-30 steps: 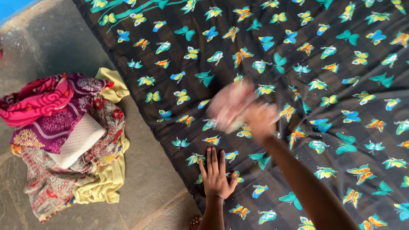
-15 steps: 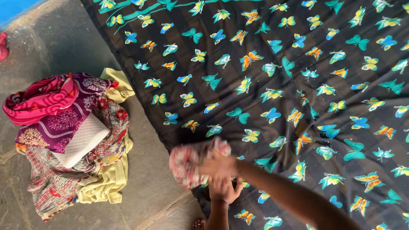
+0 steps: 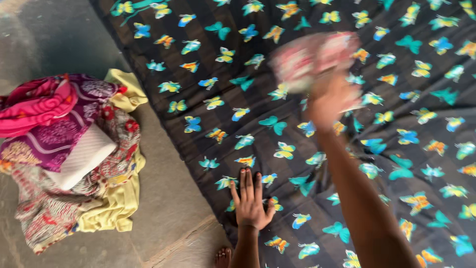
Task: The person wipes a large black cloth featuring a butterfly pattern using a smaller folded cloth, moving it repeatedly across various sections of the surface while kneeling on the floor.
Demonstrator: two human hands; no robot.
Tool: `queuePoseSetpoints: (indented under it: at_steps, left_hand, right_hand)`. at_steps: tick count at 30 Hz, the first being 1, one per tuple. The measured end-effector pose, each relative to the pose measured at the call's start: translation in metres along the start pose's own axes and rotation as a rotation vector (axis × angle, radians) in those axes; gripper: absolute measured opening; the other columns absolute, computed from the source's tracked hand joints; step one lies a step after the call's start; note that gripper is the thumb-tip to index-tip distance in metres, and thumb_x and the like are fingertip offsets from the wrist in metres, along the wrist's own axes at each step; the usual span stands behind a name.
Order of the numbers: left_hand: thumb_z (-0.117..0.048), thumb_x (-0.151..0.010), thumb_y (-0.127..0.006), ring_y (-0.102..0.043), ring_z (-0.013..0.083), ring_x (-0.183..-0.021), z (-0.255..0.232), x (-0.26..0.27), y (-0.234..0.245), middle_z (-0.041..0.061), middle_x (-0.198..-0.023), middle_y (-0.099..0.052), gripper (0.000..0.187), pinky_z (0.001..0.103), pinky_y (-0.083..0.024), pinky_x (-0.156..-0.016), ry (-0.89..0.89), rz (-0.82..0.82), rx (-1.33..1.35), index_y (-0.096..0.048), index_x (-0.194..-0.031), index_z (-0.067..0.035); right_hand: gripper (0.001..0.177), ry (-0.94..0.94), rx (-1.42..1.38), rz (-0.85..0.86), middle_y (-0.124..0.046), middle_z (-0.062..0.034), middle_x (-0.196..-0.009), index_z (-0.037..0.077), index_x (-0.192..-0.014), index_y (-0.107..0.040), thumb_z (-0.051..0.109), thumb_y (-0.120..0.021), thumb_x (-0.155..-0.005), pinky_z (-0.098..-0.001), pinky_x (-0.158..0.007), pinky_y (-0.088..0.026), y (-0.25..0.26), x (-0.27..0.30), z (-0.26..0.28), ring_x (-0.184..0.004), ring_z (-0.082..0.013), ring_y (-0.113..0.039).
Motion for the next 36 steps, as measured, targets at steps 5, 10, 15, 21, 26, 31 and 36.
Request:
queuePoseSetpoints:
  at_steps: [5,10,15,21,26,31,36]
  left_hand:
    - [-0.048,-0.082,-0.056,-0.016,0.0379,-0.155,0.003,-0.001,-0.006,0.025,-0.165,-0.023,0.085,0.067,-0.006,-0.119,0.032,0.049,0.001,-0.036,-0.152,-0.003]
    - [-0.048,-0.085,-0.056,-0.015,0.0373,-0.155,0.005,0.0,-0.01,0.022,-0.164,-0.024,0.085,0.067,-0.005,-0.122,0.065,0.131,-0.025,-0.034,-0.154,-0.004]
    - [-0.046,-0.084,-0.055,-0.014,0.0375,-0.155,-0.003,-0.004,0.002,0.024,-0.164,-0.024,0.087,0.066,-0.005,-0.12,0.003,-0.003,-0.06,-0.032,-0.156,-0.003]
    - [-0.046,-0.084,-0.054,-0.016,0.039,-0.154,0.0,-0.002,-0.003,0.024,-0.163,-0.024,0.086,0.067,-0.005,-0.12,-0.004,-0.003,-0.079,-0.033,-0.155,-0.003]
    - [-0.052,-0.088,-0.053,-0.019,0.0394,-0.153,0.006,0.006,-0.021,0.017,-0.155,-0.034,0.075,0.07,-0.004,-0.125,0.044,0.097,-0.059,-0.04,-0.147,-0.007]
    - [-0.047,-0.086,-0.055,-0.02,0.0396,-0.154,-0.004,-0.002,-0.003,0.024,-0.162,-0.03,0.082,0.067,-0.007,-0.122,-0.042,-0.093,-0.045,-0.038,-0.153,-0.002]
    - [-0.045,-0.084,-0.055,-0.019,0.0389,-0.154,-0.008,-0.002,0.009,0.025,-0.162,-0.028,0.082,0.067,-0.006,-0.121,-0.024,-0.06,-0.028,-0.037,-0.152,-0.002]
  right_hand:
    - [0.028,0.383,-0.283,0.416,-0.058,-0.0205,-0.134,0.01,-0.113,-0.067,0.017,-0.064,-0.086,-0.0563,-0.101,-0.04,0.034,0.121,0.142,-0.121,-0.0378,-0.056]
    - [0.021,0.56,-0.333,0.587,-0.064,-0.0119,-0.114,0.015,-0.101,-0.068,0.021,-0.063,-0.082,-0.0536,-0.096,-0.044,0.014,0.128,0.14,-0.11,-0.0326,-0.061]
    - [0.017,-0.039,-0.009,0.194,-0.064,-0.0156,-0.115,0.009,-0.112,-0.066,0.015,-0.063,-0.096,-0.0553,-0.096,-0.044,-0.038,0.032,-0.034,-0.116,-0.0395,-0.06]
    - [0.049,-0.286,-0.126,0.008,-0.053,-0.0286,-0.145,-0.013,-0.143,-0.053,0.014,-0.057,-0.102,-0.0623,-0.102,-0.037,0.011,0.065,-0.04,-0.122,-0.0478,-0.049]
    - [0.039,0.231,-0.274,0.476,-0.059,-0.0199,-0.125,0.002,-0.129,-0.061,0.021,-0.059,-0.095,-0.0601,-0.095,-0.038,0.064,0.182,0.128,-0.113,-0.0413,-0.054]
    - [0.03,0.071,-0.254,0.961,-0.065,-0.0112,-0.104,0.018,-0.114,-0.068,0.029,-0.06,-0.088,-0.0579,-0.088,-0.038,0.024,0.222,0.051,-0.104,-0.0349,-0.059]
    - [0.019,-0.097,0.311,0.197,-0.055,-0.0205,-0.145,0.014,-0.122,-0.072,0.016,-0.068,-0.103,-0.0517,-0.1,-0.035,0.044,0.156,-0.117,-0.122,-0.037,-0.052]
Point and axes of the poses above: each hand's wrist, its own x-axis away from the middle knuckle, its own y-axis out of the back of the hand, z = x × y, the point moved 6 cm from there along -x, towards the middle knuckle
